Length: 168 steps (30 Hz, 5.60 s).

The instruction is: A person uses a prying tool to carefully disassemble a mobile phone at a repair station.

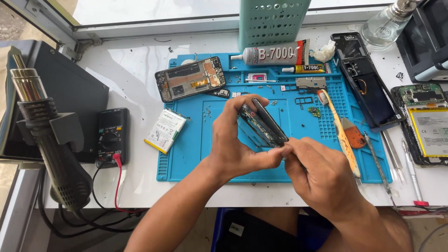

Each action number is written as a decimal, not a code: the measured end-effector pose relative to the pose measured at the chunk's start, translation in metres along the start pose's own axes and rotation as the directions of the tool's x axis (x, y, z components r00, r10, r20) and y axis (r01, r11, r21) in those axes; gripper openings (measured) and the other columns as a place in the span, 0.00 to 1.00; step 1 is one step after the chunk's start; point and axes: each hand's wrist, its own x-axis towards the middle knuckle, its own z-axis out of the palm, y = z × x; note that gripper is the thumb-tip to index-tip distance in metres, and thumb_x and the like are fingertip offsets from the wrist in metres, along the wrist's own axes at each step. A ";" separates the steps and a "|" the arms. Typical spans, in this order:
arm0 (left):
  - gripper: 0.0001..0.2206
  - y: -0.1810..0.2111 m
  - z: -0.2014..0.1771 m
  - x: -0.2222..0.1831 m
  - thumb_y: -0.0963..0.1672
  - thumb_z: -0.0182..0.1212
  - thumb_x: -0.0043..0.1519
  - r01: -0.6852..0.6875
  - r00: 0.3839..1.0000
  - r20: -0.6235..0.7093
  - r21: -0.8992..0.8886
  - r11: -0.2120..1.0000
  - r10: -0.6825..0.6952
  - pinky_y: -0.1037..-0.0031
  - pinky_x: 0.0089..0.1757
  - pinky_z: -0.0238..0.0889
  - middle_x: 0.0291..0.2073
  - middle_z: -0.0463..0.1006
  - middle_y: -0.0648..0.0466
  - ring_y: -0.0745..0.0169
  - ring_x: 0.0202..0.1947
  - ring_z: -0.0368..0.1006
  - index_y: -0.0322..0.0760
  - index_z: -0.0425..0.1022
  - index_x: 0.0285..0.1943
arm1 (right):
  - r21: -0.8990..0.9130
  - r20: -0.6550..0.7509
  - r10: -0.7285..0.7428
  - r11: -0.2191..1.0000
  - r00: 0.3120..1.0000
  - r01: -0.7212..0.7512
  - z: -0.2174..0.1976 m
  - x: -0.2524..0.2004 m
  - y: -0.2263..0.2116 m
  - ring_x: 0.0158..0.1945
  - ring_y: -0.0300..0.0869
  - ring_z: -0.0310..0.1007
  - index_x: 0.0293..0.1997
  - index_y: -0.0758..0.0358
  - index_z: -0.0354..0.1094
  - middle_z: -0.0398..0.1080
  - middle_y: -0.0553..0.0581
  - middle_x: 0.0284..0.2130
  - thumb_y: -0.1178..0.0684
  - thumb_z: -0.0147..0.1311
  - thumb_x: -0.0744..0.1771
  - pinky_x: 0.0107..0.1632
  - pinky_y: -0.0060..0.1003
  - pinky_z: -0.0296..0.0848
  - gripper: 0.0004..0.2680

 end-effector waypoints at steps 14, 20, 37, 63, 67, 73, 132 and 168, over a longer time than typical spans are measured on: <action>0.28 0.000 -0.001 0.005 0.53 0.71 0.48 0.004 1.000 0.003 -0.055 0.998 -0.003 0.67 0.52 0.69 0.46 0.75 0.49 0.57 0.51 0.76 0.38 0.62 0.50 | -0.098 -0.109 -0.054 0.994 0.993 0.044 0.018 -0.002 -0.004 0.20 0.43 0.66 0.39 0.71 0.69 0.69 0.57 0.22 0.61 0.50 0.70 0.21 0.38 0.62 0.04; 0.27 0.000 0.000 0.007 0.52 0.71 0.48 0.037 0.999 0.003 -0.092 0.995 -0.037 0.70 0.50 0.68 0.47 0.76 0.48 0.59 0.49 0.75 0.39 0.62 0.49 | -0.121 -0.155 -0.030 0.993 0.987 0.011 0.025 -0.002 -0.005 0.17 0.42 0.52 0.29 0.66 0.61 0.58 0.53 0.17 0.62 0.49 0.70 0.20 0.39 0.54 0.08; 0.27 -0.002 0.002 0.004 0.49 0.70 0.49 0.072 0.997 0.010 -0.107 0.992 -0.071 0.70 0.50 0.68 0.48 0.72 0.50 0.60 0.50 0.72 0.39 0.60 0.51 | -0.118 -0.165 -0.044 0.993 0.985 0.025 0.032 -0.003 -0.001 0.17 0.40 0.53 0.29 0.66 0.62 0.57 0.52 0.16 0.62 0.54 0.69 0.20 0.37 0.55 0.09; 0.30 0.001 -0.003 0.006 0.55 0.72 0.48 0.111 0.993 0.033 -0.050 0.993 -0.109 0.68 0.50 0.69 0.45 0.71 0.51 0.59 0.49 0.74 0.41 0.58 0.48 | -0.067 -0.144 -0.028 0.998 0.989 0.018 0.073 -0.025 0.022 0.17 0.45 0.59 0.39 0.69 0.67 0.61 0.55 0.16 0.60 0.51 0.70 0.21 0.42 0.58 0.03; 0.29 0.003 -0.001 0.007 0.53 0.73 0.48 0.086 0.996 0.035 -0.064 0.994 -0.084 0.68 0.50 0.70 0.44 0.71 0.51 0.57 0.50 0.76 0.41 0.58 0.47 | -0.110 -0.106 0.013 0.994 0.994 -0.025 0.090 -0.035 0.036 0.16 0.47 0.67 0.33 0.66 0.68 0.65 0.56 0.14 0.54 0.53 0.70 0.19 0.42 0.63 0.08; 0.29 -0.001 -0.004 0.007 0.53 0.73 0.49 0.105 0.994 0.043 -0.101 0.989 -0.101 0.68 0.50 0.69 0.45 0.69 0.51 0.57 0.51 0.74 0.41 0.58 0.49 | -0.120 -0.098 0.025 0.992 0.995 -0.037 0.085 -0.032 0.029 0.15 0.43 0.61 0.38 0.67 0.68 0.64 0.54 0.15 0.61 0.52 0.67 0.20 0.40 0.61 0.01; 0.36 -0.025 0.003 -0.007 0.59 0.61 0.58 -0.127 0.927 0.314 -0.257 0.958 0.207 0.59 0.59 0.70 0.55 0.73 0.47 0.52 0.56 0.72 0.35 0.61 0.70 | 0.383 -0.077 0.034 0.924 0.996 -0.002 0.028 -0.010 0.051 0.63 0.55 0.74 0.63 0.66 0.58 0.67 0.62 0.59 0.41 0.71 0.60 0.65 0.46 0.76 0.31; 0.38 -0.032 0.010 -0.014 0.63 0.57 0.64 -0.213 0.975 -0.158 -0.505 0.836 0.154 0.66 0.48 0.67 0.43 0.69 0.49 0.59 0.44 0.67 0.32 0.61 0.68 | 0.637 -0.234 0.049 0.762 0.971 0.115 0.047 -0.029 0.049 0.73 0.56 0.65 0.67 0.56 0.51 0.62 0.61 0.64 0.50 0.68 0.62 0.79 0.55 0.67 0.29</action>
